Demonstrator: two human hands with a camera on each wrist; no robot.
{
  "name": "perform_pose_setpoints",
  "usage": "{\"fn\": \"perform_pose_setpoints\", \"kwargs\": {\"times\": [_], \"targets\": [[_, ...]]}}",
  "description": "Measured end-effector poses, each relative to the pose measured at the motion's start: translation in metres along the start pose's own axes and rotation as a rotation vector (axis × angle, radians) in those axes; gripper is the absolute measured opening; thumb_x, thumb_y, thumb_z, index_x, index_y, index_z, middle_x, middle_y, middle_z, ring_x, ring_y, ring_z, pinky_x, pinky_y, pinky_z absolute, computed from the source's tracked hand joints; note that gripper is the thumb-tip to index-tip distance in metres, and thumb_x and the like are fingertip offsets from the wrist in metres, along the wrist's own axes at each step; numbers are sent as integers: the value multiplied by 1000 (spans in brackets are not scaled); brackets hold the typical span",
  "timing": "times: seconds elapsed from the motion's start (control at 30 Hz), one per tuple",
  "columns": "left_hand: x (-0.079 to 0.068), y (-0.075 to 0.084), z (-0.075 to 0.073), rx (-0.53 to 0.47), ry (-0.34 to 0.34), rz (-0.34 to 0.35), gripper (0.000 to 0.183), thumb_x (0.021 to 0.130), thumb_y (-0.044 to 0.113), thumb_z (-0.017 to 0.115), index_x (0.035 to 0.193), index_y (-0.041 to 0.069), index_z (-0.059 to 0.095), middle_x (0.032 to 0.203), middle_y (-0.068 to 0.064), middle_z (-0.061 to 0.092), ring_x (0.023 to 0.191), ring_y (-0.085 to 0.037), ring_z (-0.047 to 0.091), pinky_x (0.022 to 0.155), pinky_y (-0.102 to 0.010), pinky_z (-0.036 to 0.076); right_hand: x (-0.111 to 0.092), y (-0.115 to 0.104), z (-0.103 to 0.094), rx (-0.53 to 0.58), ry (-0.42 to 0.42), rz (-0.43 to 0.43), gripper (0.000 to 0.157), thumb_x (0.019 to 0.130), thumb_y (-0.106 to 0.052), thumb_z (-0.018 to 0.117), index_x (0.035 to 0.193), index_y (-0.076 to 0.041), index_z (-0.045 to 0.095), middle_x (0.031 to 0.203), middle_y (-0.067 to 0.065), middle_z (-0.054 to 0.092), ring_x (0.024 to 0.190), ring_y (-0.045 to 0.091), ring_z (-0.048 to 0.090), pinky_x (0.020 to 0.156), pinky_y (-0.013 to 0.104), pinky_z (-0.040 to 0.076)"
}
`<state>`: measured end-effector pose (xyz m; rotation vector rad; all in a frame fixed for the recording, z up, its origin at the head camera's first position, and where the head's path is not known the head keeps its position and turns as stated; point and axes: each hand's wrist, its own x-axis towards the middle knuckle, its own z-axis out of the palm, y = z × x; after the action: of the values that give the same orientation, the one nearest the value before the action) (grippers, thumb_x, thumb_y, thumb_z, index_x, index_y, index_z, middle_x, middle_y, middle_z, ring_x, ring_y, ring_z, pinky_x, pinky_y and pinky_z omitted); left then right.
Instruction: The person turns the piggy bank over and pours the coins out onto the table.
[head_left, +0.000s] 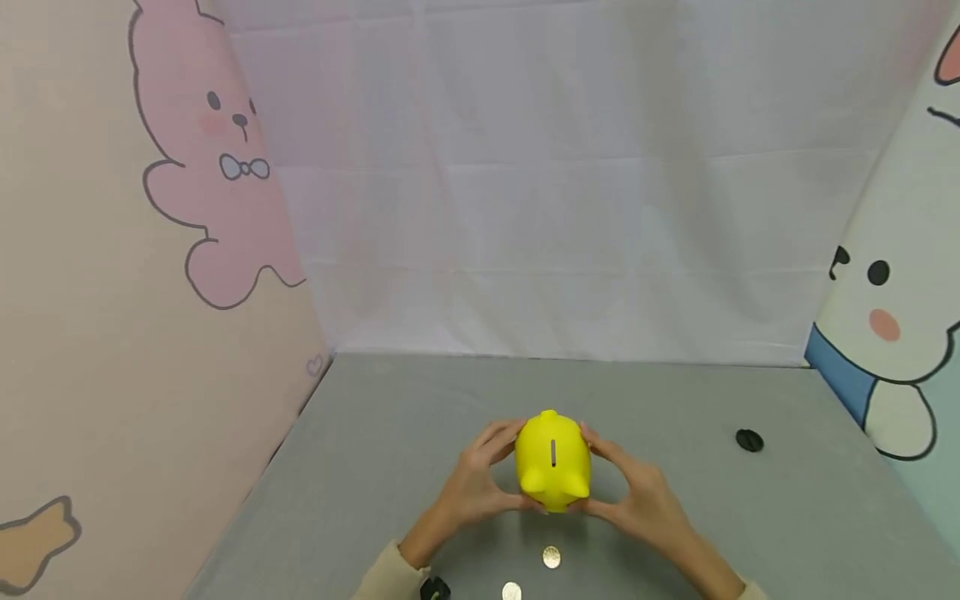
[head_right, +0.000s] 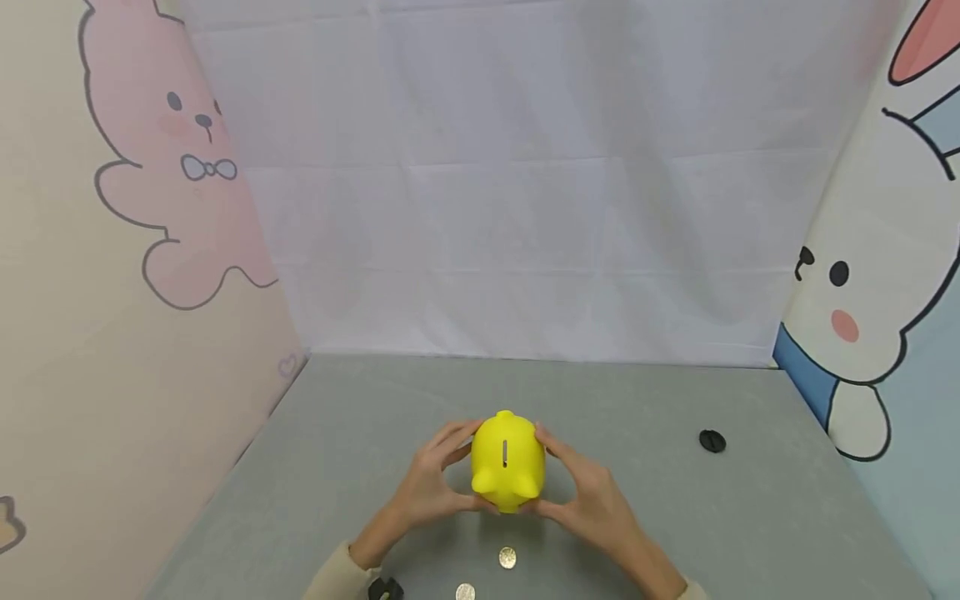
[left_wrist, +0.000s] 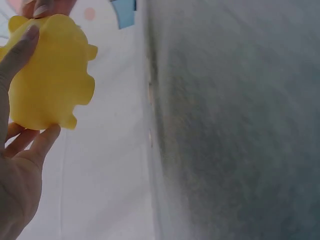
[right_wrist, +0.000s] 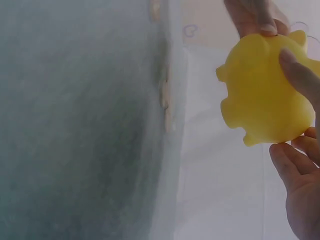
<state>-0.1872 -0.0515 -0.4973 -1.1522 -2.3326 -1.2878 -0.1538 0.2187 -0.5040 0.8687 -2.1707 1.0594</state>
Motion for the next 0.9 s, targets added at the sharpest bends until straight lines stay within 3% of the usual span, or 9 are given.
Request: {"fn": "perform_pose_setpoints", "kwargs": {"times": [0.07,0.23,0.33,0.43,0.57,0.63,0.7,0.8,0.9], "targets": [[0,-1,1,-23,-17,-32,107,66,20,101,157,11,46,148,-9,55,137,-31,61,108,-31,56,-2,1,1,-32,-2,18,109,54,-17,104,150,-4,56,140,13,71,108,25,76,102,13,54],[-3,-2,3,-42,-48,-77,106,68,25,100,158,12,45,149,-8,54,139,-30,60,109,-30,55,-6,2,4,-56,-42,77,108,57,-22,104,152,-7,55,141,15,69,110,30,76,91,42,65],[-2,-2,2,-17,-63,-113,105,71,30,99,158,12,45,148,-7,55,137,-26,61,108,-30,56,-6,1,4,-41,-61,125,102,61,-25,103,151,-7,57,142,14,69,110,29,76,90,45,65],[0,1,0,2,-89,-207,89,80,36,94,154,11,52,138,-5,63,121,-16,68,99,-26,61,-3,-2,2,45,-115,260,82,73,-31,97,143,-6,63,136,12,73,107,24,77,88,43,66],[4,6,1,-41,-133,-410,52,94,47,77,132,12,73,111,-1,77,86,-4,70,74,-21,61,3,-6,0,174,-224,558,51,92,-44,81,128,-8,73,120,7,79,98,13,77,84,33,66],[7,9,2,-84,-148,-511,44,98,52,71,115,13,80,94,1,79,71,-7,68,62,-22,57,6,-7,0,236,-274,669,44,98,-45,73,121,-8,76,113,7,81,92,10,76,79,30,65],[8,11,3,-111,-156,-582,45,99,57,67,100,14,83,79,2,77,62,-17,67,53,-23,50,8,-7,0,283,-303,723,42,102,-43,68,117,-6,77,108,7,81,85,9,75,74,28,65],[9,15,5,-141,-158,-651,51,99,61,64,90,14,83,69,4,73,59,-31,69,48,-24,46,8,-7,1,347,-320,743,41,105,-40,63,113,-2,78,100,8,80,77,9,72,68,32,65],[9,16,6,-144,-160,-671,53,98,63,63,91,15,83,69,3,74,61,-38,71,48,-25,46,8,-7,0,350,-322,748,43,106,-41,61,113,-2,78,98,7,79,75,9,70,66,32,64]]}}
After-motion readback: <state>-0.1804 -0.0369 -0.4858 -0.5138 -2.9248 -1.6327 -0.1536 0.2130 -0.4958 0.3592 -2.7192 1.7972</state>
